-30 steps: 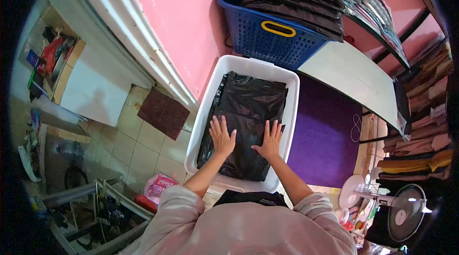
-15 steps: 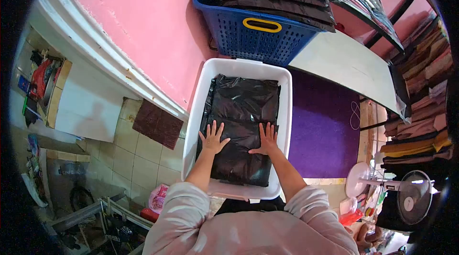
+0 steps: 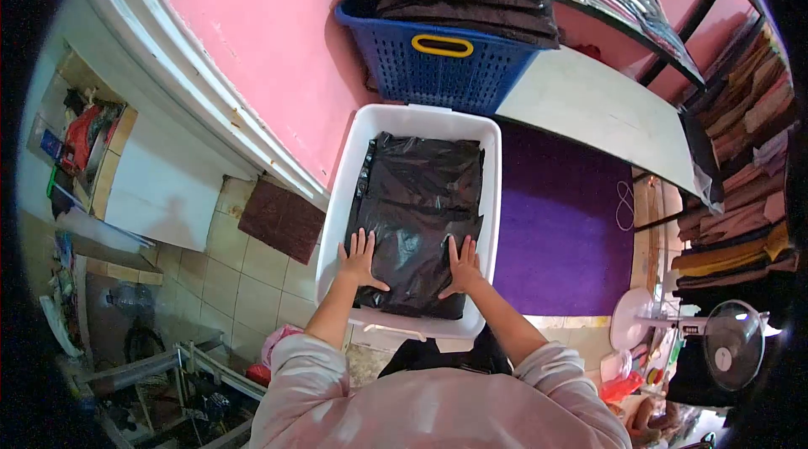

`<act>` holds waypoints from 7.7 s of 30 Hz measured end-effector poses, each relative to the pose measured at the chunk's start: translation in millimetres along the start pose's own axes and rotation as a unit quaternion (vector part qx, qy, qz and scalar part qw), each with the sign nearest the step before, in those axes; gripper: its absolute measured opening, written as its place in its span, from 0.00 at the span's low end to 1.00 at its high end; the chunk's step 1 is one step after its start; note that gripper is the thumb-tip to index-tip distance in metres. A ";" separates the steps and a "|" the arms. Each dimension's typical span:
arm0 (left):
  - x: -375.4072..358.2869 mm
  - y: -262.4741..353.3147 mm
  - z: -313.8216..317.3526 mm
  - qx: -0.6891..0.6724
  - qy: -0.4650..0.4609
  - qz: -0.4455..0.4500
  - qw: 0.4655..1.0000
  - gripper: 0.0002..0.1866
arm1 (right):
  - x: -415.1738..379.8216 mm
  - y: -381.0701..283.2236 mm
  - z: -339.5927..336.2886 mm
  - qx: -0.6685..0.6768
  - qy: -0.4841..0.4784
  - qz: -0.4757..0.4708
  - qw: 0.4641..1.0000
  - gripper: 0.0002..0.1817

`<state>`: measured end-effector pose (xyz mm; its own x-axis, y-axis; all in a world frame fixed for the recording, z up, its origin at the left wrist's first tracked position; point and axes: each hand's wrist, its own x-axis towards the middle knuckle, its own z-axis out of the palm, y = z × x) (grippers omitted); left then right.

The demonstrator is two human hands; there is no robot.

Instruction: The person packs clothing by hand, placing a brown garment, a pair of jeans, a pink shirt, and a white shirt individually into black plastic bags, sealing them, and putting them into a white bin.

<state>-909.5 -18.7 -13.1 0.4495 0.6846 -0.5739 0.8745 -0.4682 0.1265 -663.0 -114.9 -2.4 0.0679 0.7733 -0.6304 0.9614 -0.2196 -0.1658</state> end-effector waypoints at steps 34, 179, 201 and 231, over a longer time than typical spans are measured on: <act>108.1 412.4 11.3 -0.015 -0.332 0.057 0.941 0.33 | -90.6 622.6 252.0 0.211 0.086 -0.055 0.972 0.18; 457.1 805.3 -275.9 -0.118 0.298 0.013 0.947 0.40 | 200.8 1011.3 -763.8 -0.311 0.712 -0.093 0.623 0.19; 474.8 796.9 -255.8 -0.102 0.319 0.023 0.942 0.39 | 17.5 990.6 -430.2 -0.211 0.731 0.016 0.649 0.15; 563.5 989.1 -342.7 -0.768 -0.092 0.084 0.629 0.15 | 29.7 1091.3 -360.7 0.844 0.284 -0.013 0.455 0.15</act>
<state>271.2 95.4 65.9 0.6545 0.5545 -0.5139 0.0264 0.6625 0.7486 484.4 -116.9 71.5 0.5807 0.7126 -0.3936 -0.5774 0.0197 -0.8162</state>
